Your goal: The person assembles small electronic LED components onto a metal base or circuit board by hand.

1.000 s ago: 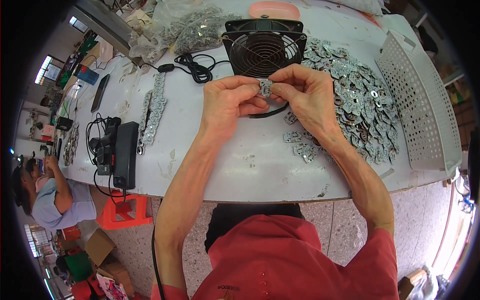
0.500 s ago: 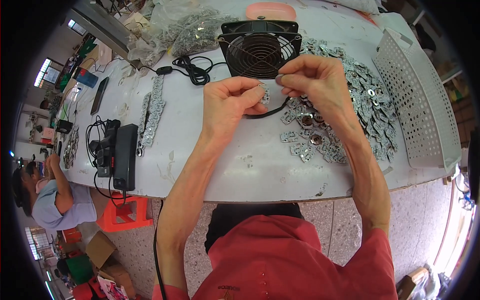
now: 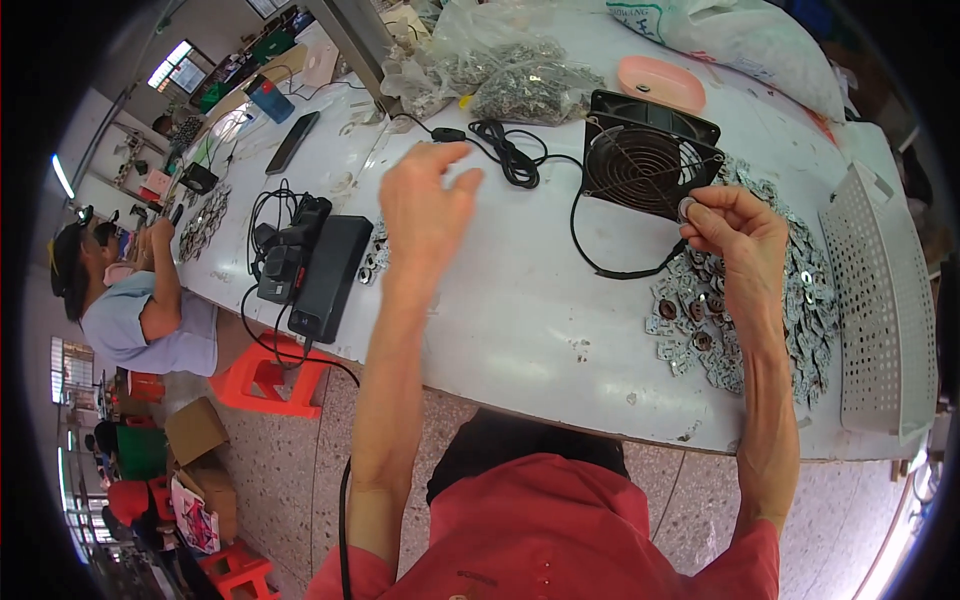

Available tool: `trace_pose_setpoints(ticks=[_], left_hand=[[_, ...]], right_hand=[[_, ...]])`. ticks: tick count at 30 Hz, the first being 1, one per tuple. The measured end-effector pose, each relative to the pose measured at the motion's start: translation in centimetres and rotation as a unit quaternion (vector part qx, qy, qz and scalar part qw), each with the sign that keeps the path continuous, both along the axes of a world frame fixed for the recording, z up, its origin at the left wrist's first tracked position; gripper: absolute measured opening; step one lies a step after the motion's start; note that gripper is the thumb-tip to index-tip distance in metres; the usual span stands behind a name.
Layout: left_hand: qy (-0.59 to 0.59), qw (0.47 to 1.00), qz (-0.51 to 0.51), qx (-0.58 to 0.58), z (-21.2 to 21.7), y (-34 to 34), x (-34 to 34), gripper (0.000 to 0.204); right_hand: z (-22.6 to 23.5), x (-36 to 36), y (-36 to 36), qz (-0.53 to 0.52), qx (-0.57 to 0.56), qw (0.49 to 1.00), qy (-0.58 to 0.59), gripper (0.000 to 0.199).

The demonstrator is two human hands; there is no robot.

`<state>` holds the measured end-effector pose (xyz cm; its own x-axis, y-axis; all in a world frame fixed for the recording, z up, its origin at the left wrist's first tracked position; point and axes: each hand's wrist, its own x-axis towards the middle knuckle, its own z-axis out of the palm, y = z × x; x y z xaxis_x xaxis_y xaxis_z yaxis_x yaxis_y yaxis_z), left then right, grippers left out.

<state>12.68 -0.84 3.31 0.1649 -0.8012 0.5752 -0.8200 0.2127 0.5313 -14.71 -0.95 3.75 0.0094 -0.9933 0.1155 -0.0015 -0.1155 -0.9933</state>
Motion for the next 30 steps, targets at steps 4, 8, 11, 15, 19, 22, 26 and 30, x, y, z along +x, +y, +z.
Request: trace_pose_setpoints(ticks=[4, 8, 11, 15, 19, 22, 26, 30], left_hand=[[-0.189, 0.978, 0.080, 0.028, -1.4, -0.1, 5.0, 0.030], [-0.162, 0.963, 0.119, 0.180, -2.2, 0.6, 4.9, 0.033], [-0.024, 0.983, 0.049, 0.173, -1.9, 1.2, 3.8, 0.035], [0.012, 0.991, 0.049, 0.127, -1.3, 1.9, 2.9, 0.042], [0.124, 0.984, 0.046, 0.116, -0.8, 1.9, 4.4, 0.040], [0.255, 0.966, -0.022, 0.031, -0.6, 1.8, 4.9, 0.035], [0.426, 0.861, -0.226, 0.160, 1.3, 2.8, 2.0, 0.037], [0.412, 0.824, -0.320, 0.220, 1.1, 3.1, -1.7, 0.036]], right_hand=[[0.1, 0.8, 0.1, 0.014, 0.014, 1.000, -0.009, 0.010], [-0.1, 0.9, 0.0, 0.029, 0.022, 0.999, -0.005, 0.010], [-0.2, 0.7, 0.0, 0.027, 0.027, 0.999, 0.009, 0.010], [0.0, 0.7, 0.0, 0.021, 0.034, 0.999, 0.007, 0.010], [0.0, 0.9, 0.1, 0.031, 0.030, 0.999, 0.006, 0.010], [0.0, 0.7, 0.1, 0.045, 0.032, 0.998, 0.004, 0.010], [-0.2, 0.9, 0.5, 0.089, 0.064, 0.994, -0.027, 0.012], [0.0, 1.2, 0.7, 0.128, 0.078, 0.987, -0.064, 0.013]])
